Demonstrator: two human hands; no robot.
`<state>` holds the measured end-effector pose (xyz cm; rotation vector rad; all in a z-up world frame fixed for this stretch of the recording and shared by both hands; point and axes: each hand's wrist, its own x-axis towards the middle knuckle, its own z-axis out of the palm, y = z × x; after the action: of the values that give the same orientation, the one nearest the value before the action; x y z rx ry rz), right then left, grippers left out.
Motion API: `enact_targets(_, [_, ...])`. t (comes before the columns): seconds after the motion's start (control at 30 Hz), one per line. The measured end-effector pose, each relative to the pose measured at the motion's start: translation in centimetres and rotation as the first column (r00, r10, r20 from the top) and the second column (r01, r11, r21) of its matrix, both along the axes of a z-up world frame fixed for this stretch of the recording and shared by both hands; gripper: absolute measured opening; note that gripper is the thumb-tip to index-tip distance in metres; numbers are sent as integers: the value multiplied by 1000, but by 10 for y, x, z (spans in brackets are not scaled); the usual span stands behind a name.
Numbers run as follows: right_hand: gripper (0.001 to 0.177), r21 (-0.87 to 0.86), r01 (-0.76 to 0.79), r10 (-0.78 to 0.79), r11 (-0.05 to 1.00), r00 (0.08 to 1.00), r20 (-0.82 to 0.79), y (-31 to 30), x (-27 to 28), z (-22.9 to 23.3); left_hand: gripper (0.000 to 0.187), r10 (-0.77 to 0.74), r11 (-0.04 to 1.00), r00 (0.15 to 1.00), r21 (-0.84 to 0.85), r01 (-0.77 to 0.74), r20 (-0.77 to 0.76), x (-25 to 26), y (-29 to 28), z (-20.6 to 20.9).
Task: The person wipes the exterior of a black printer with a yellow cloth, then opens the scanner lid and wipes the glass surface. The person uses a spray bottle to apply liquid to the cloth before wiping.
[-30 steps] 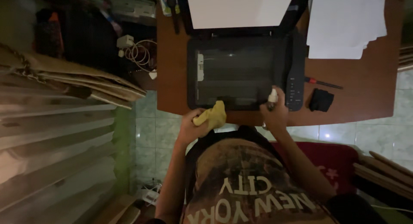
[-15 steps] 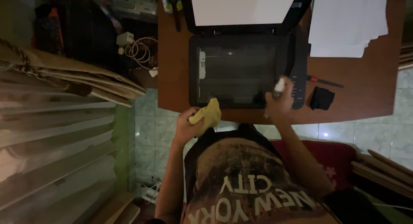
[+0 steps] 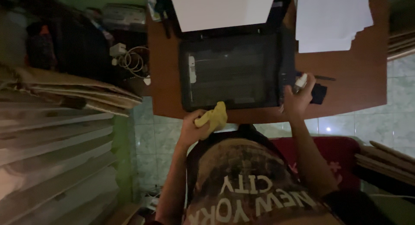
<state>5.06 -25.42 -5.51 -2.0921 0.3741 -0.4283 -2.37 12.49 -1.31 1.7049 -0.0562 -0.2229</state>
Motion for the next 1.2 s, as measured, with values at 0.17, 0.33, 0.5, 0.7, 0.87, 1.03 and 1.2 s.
enact_targets(0.17, [64, 129, 59, -32, 990, 979, -201, -3, -18, 15, 23, -76, 997, 997, -24, 77, 18, 9, -28, 3])
enact_targets(0.33, [80, 179, -91, 105, 980, 992, -70, -14, -31, 30, 22, -180, 980, 983, -91, 177, -23, 16, -66, 0])
enact_targets(0.5, [56, 200, -197, 212, 960, 976, -56, -39, -45, 29, 24, -312, 950, 949, -1, 313, 48, 28, -112, 3])
enact_targets(0.7, [36, -1, 6, -6, 1000, 991, -134, -97, -66, 7, 27, -446, 895, 888, 87, 438, 114, 38, -178, 19])
enact_targets(0.87, [28, 84, 199, -187, 976, 973, -136, -156, -78, -35, 30, -591, 804, 797, 169, 570, 125, 52, -237, 28])
enact_targets(1.03, [25, 88, 257, -257, 962, 966, -8, -195, -78, -72, 32, -716, 683, 695, 268, 679, 65, 67, -295, 24])
enact_targets(1.2, [28, 99, 297, -301, 950, 954, 20, -210, -63, -81, 30, -737, 659, 667, 336, 673, 110, 80, -347, -8])
